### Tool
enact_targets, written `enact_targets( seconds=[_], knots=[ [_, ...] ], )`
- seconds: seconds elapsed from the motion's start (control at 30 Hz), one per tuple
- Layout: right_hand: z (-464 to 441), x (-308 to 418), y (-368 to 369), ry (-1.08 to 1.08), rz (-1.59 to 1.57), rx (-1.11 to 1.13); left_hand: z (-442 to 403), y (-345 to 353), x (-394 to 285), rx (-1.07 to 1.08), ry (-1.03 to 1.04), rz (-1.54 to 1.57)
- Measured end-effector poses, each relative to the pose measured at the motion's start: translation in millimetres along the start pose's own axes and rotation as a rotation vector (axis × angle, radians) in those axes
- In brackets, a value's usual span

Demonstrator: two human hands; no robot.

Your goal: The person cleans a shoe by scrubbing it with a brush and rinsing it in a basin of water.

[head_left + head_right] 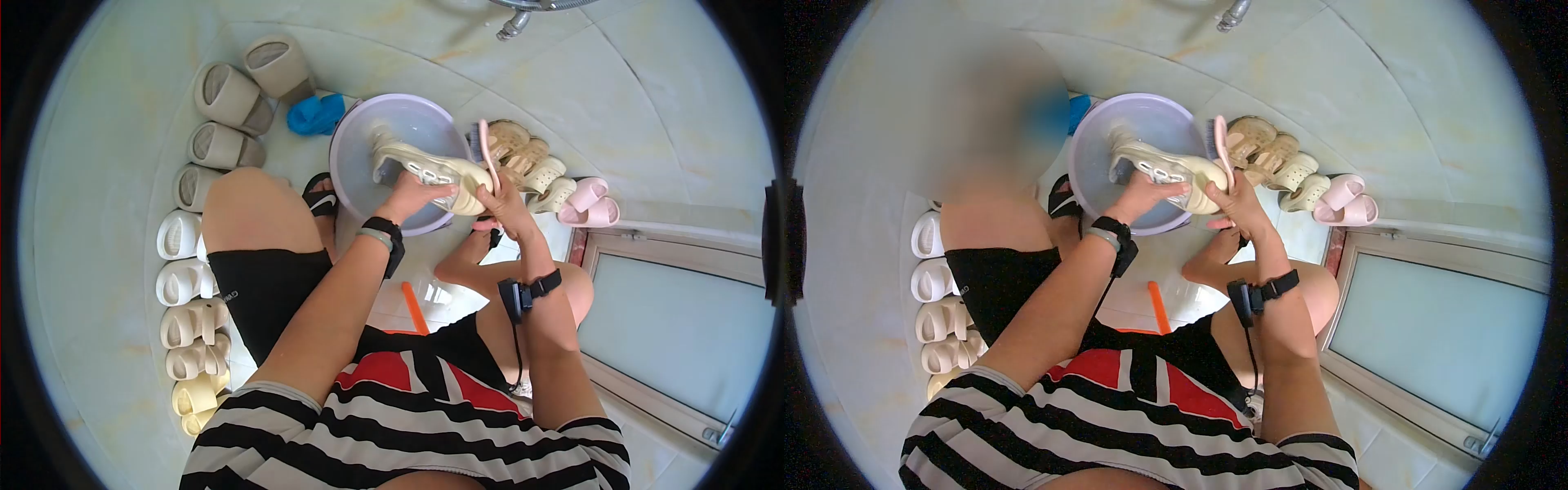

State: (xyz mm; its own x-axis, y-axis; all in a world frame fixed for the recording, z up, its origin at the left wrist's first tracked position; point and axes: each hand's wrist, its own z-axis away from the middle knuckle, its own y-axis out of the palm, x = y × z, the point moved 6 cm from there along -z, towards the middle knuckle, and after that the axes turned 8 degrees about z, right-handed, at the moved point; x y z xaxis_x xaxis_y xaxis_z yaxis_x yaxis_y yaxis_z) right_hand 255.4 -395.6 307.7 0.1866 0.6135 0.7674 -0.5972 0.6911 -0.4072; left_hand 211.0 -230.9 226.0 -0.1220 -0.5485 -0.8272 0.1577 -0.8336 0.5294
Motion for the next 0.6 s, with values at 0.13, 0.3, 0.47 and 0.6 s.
enact_targets(
  seconds=[0.13,0.3,0.47,0.6],
  knots=[
    [-2.4,-17.7,6.2,0.077,-0.143,-0.106,-9.0,3.7,13.7,-0.022,0.102,-0.42],
    [-0.2,-28.1,-1.7,0.166,-0.129,-0.214,-2.5,13.2,-14.5,-0.264,0.417,-0.903],
    [2.2,-14.1,3.9,0.049,0.025,-0.214,-19.7,-10.7,16.9,-0.147,-0.183,-0.5],
    [4.3,0.1,32.0,-0.101,0.292,-0.248,-19.1,-34.5,24.5,-0.278,-0.234,-0.073]
  ],
)
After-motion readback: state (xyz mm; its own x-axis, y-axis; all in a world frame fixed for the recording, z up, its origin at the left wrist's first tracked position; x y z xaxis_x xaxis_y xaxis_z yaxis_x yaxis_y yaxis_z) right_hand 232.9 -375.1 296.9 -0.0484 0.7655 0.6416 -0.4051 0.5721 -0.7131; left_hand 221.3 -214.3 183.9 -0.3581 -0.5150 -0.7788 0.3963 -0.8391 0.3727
